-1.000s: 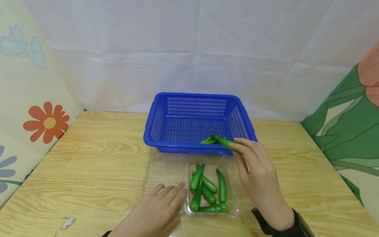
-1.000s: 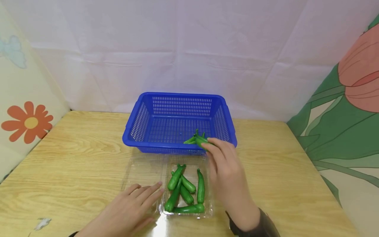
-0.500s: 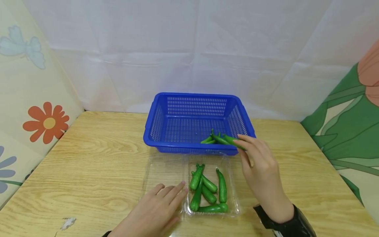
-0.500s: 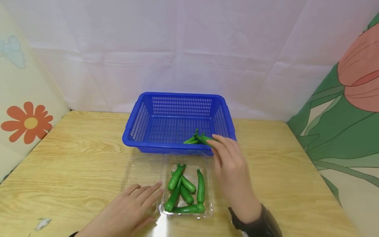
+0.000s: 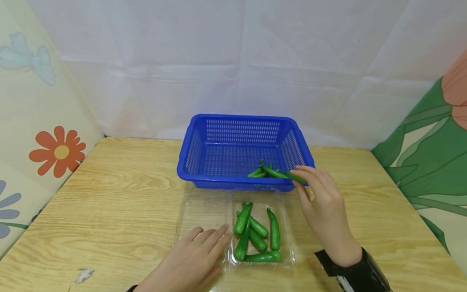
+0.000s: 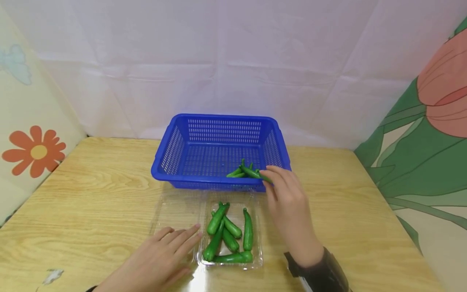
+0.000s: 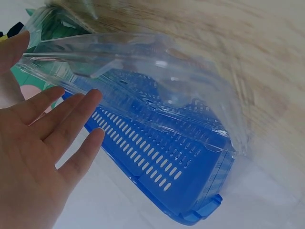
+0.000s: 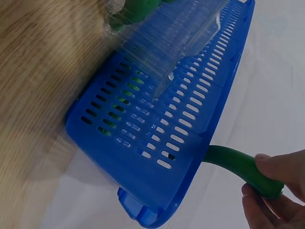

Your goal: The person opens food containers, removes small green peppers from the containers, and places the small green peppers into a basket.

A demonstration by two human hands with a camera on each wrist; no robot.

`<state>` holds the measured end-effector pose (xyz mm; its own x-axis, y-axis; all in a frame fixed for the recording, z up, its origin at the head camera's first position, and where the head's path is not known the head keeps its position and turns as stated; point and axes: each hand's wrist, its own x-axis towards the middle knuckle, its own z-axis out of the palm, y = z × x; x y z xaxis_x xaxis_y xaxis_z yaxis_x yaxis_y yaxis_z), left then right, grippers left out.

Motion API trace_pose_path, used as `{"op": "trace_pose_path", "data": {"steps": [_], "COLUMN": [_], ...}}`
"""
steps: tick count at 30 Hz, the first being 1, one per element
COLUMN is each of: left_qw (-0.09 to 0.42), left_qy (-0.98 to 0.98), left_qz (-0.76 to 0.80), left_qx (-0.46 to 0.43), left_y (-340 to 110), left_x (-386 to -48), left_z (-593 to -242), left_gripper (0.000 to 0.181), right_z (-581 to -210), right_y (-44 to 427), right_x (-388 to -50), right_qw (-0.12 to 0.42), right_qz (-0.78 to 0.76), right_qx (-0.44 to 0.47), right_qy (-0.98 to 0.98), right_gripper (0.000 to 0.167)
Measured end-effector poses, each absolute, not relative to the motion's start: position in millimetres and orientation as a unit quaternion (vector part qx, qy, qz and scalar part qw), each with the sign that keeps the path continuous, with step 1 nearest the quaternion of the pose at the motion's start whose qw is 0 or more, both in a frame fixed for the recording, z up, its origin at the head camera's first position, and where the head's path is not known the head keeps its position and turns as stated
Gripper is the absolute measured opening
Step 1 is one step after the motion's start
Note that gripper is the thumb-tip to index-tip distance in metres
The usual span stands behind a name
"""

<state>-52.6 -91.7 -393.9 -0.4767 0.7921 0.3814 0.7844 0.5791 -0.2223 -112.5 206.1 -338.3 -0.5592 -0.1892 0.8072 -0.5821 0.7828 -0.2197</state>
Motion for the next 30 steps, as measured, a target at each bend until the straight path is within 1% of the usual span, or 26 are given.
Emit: {"op": "trace_pose_path", "data": {"steps": [4, 10, 14, 30], "left_qw": [0.226, 0.225, 0.227, 0.233], "left_qy": [-0.860, -0.861, -0.860, -0.858], "left_qz": [0.009, 0.013, 0.013, 0.006], "left_qx": [-0.457, -0.457, -0.457, -0.458], "left_y": [-92, -91, -91, -91], "left_x": [-52, -52, -52, -53], "left_z": [-394, -395, -395, -395], "left_gripper": [0.068, 0.068, 0.068, 0.067], "right_z": [-342, -346, -348, -350], "right_y": [207, 209, 210, 211], "right_x": [-116, -119, -120, -122], "right_qw": [0.419, 0.398, 0.386, 0.359], "right_qz": [0.243, 0.234, 0.228, 0.215], "right_qx": [0.230, 0.223, 0.216, 0.205], "right_qy": [-0.844, -0.858, -0.867, -0.885], "right_gripper": [0.040, 0.036, 0.036, 0.032]}}
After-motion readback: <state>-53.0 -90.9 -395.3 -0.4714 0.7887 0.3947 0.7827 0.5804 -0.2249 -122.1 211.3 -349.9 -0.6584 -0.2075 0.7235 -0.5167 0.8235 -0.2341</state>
